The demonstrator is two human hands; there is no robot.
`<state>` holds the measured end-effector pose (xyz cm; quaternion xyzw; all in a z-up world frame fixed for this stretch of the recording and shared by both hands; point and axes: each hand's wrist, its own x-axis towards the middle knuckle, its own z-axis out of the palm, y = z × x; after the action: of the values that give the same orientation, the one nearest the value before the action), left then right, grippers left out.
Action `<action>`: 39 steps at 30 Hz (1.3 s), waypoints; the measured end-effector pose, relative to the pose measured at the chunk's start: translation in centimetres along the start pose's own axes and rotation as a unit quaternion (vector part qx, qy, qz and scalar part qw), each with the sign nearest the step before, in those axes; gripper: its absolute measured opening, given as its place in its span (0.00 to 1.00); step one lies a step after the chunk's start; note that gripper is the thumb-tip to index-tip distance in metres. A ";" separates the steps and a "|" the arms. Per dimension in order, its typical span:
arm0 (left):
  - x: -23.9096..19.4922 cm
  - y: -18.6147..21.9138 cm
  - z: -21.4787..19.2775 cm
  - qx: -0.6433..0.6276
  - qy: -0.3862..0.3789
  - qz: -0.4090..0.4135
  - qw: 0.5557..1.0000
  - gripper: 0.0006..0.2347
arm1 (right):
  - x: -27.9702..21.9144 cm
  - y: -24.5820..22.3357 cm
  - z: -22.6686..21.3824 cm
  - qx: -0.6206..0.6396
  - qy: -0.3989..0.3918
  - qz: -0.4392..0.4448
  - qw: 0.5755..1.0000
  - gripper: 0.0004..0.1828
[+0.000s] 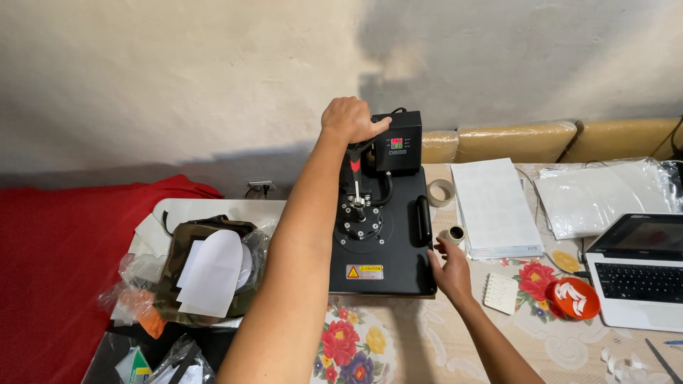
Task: Preparing a heat press machine by peeling and arranging stickers on transfer paper.
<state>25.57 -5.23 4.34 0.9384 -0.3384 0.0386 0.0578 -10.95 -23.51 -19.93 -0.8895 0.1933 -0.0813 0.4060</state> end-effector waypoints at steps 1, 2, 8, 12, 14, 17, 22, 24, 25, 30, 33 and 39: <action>0.2 -0.1 0.1 0.000 -0.002 0.001 1.000 0.33 | -0.9 0.5 0.1 0.000 0.000 0.002 1.000 0.29; 0.4 -0.2 0.3 -0.005 -0.009 0.003 1.000 0.33 | -1.9 1.0 0.1 0.014 0.002 0.032 0.999 0.29; 1.0 0.5 0.5 0.018 -0.044 -0.061 0.997 0.37 | -6.4 6.9 3.0 0.090 0.008 0.139 0.986 0.24; 0.2 -0.6 1.9 -0.066 0.155 -0.014 0.986 0.28 | -8.8 8.5 4.9 0.116 -0.029 0.193 0.974 0.21; -2.0 -0.6 2.3 -0.123 0.282 0.018 0.951 0.23 | -9.2 8.0 5.2 0.135 -0.031 0.222 0.965 0.21; -6.3 -1.8 4.8 -0.180 0.469 -0.006 0.865 0.16 | -9.4 8.4 6.0 0.177 -0.020 0.252 0.951 0.21; -16.4 -8.1 15.1 -0.202 0.495 -0.264 0.803 0.12 | -8.6 8.9 6.9 0.270 0.009 0.302 0.914 0.20; -20.8 -10.9 19.5 -0.201 0.283 -0.411 0.843 0.15 | -8.5 8.8 6.9 0.290 -0.002 0.311 0.905 0.21; -22.2 -11.9 21.5 -0.202 0.282 -0.410 0.844 0.15 | -8.3 9.1 7.1 0.290 -0.001 0.313 0.905 0.21; -27.1 -13.4 25.6 -0.232 0.154 -0.381 0.882 0.15 | -8.1 10.6 8.1 0.378 0.013 0.331 0.865 0.06; -27.3 -12.0 23.9 -0.262 0.085 -0.379 0.883 0.17 | -7.8 13.2 9.8 0.402 0.013 0.324 0.856 0.03; -26.2 -14.4 25.7 -0.220 0.039 -0.387 0.894 0.19 | -8.0 12.6 9.0 0.394 -0.024 0.327 0.859 0.05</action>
<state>15.54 18.80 -25.24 0.9562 0.0545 -0.0257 0.2863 -19.05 -21.56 -35.26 -0.5426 0.4150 0.0082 0.7303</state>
